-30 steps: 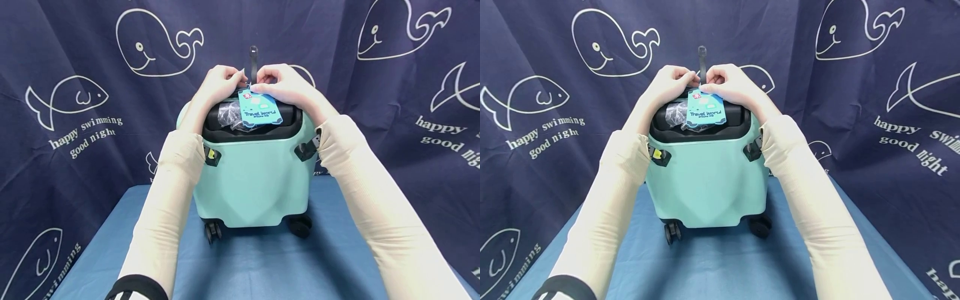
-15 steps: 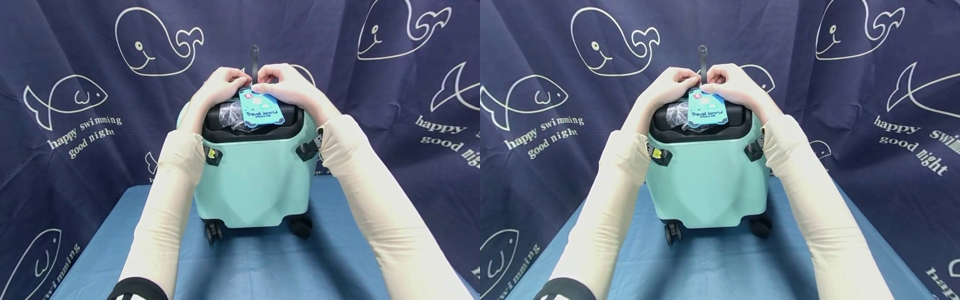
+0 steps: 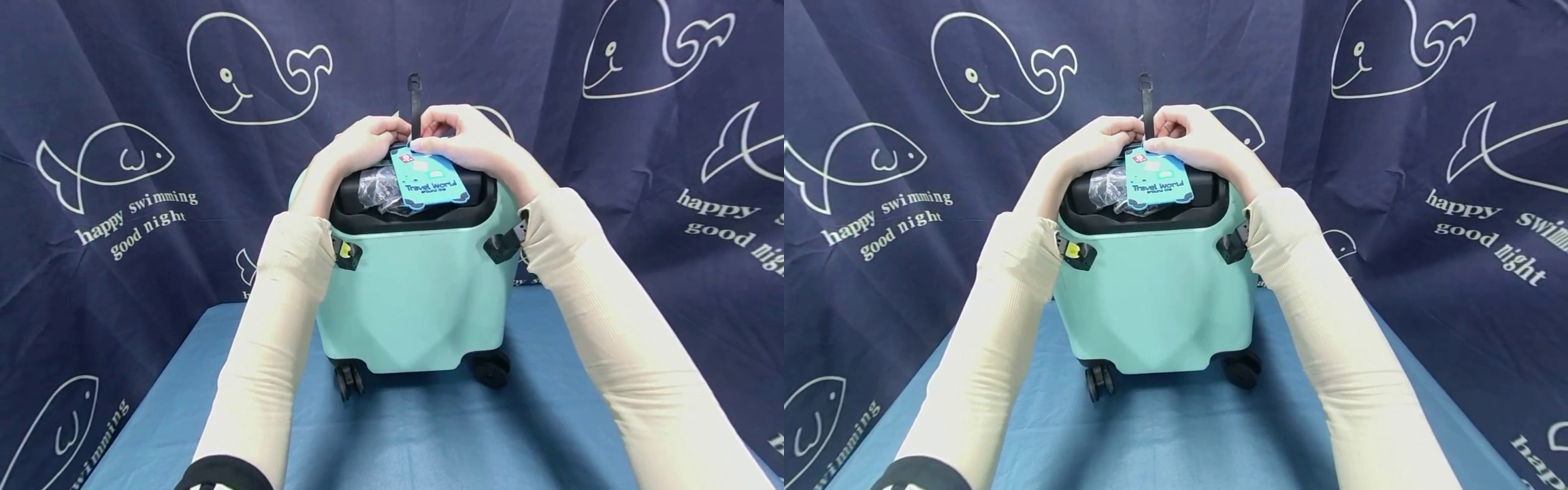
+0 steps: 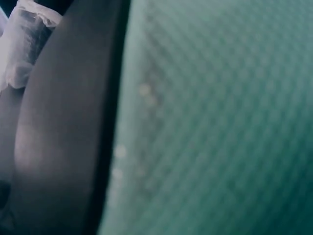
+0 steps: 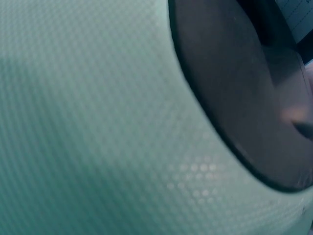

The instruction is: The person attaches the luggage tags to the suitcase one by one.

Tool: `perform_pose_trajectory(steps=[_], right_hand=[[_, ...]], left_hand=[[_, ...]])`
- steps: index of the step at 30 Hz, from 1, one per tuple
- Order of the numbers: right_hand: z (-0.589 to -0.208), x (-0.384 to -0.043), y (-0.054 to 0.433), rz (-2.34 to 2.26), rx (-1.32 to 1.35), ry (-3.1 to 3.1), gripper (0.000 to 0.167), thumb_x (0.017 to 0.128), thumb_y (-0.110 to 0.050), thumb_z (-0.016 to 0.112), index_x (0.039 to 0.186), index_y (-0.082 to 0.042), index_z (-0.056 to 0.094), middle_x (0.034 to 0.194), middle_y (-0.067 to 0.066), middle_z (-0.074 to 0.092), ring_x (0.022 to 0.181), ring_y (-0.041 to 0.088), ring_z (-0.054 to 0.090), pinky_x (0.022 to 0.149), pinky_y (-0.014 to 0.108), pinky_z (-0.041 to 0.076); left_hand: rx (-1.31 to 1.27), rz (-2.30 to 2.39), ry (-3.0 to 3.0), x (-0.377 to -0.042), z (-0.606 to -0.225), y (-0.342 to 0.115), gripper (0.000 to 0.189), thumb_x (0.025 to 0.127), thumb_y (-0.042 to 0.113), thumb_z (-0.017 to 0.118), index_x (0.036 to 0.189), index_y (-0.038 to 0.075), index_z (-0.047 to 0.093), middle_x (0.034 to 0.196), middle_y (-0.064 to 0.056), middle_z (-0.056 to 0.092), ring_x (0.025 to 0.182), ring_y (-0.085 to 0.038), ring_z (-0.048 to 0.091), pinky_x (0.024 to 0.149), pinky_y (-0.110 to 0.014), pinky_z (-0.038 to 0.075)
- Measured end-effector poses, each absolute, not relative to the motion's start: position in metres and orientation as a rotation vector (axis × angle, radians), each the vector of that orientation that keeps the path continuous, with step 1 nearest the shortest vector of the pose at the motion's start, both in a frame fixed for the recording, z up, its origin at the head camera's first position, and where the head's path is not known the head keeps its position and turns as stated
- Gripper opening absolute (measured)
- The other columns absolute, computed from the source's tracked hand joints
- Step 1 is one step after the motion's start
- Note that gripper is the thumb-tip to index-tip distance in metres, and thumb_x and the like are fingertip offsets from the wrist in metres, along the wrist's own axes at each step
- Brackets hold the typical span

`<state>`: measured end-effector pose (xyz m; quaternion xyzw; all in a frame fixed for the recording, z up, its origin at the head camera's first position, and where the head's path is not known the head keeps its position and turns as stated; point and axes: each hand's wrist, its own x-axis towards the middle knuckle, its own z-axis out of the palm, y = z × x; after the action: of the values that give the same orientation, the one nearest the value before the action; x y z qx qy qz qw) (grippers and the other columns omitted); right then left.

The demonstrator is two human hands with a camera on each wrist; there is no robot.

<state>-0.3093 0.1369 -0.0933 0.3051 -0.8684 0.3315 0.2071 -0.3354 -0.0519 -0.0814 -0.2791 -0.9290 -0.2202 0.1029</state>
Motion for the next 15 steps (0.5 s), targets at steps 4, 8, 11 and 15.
perform_pose_trajectory(steps=[4,8,11,15], right_hand=[[-0.0926,-0.3087,0.1365,0.935,0.849,-2.419,0.015,0.087,-0.019,0.065,0.085,-0.006,0.059,0.076,-0.003,0.053,0.077,0.013,0.047,0.072,0.021,0.033],[-0.0926,-0.3083,0.1360,0.948,0.839,-2.430,0.015,0.087,-0.019,0.064,0.086,-0.005,0.059,0.077,-0.003,0.053,0.079,0.013,0.047,0.073,0.022,0.033],[-0.0926,-0.3079,0.1358,0.944,0.833,-2.436,0.015,0.087,-0.019,0.064,0.087,-0.005,0.059,0.078,-0.002,0.053,0.080,0.014,0.047,0.074,0.023,0.033],[-0.0929,-0.3071,0.1358,0.942,0.829,-2.441,0.016,0.088,-0.019,0.064,0.087,-0.005,0.059,0.078,-0.001,0.053,0.080,0.015,0.046,0.074,0.024,0.032]], left_hand=[[-0.803,-0.606,-2.773,-0.3339,-0.0800,-0.0520,0.037,0.100,0.022,0.031,0.128,0.026,0.055,0.138,0.007,0.048,0.129,-0.007,0.038,0.109,-0.034,0.026],[-0.778,-0.549,-2.824,-0.3336,-0.0794,-0.0525,0.040,0.098,0.022,0.028,0.128,0.029,0.053,0.146,0.009,0.038,0.136,-0.005,0.030,0.109,-0.036,0.025],[-0.770,-0.533,-2.831,-0.3339,-0.0798,-0.0524,0.039,0.098,0.022,0.027,0.125,0.029,0.054,0.146,0.008,0.038,0.135,-0.007,0.031,0.108,-0.037,0.026],[-0.768,-0.520,-2.802,-0.3341,-0.0816,-0.0525,0.038,0.098,0.022,0.029,0.122,0.027,0.056,0.148,0.007,0.036,0.137,-0.008,0.029,0.110,-0.039,0.025]])
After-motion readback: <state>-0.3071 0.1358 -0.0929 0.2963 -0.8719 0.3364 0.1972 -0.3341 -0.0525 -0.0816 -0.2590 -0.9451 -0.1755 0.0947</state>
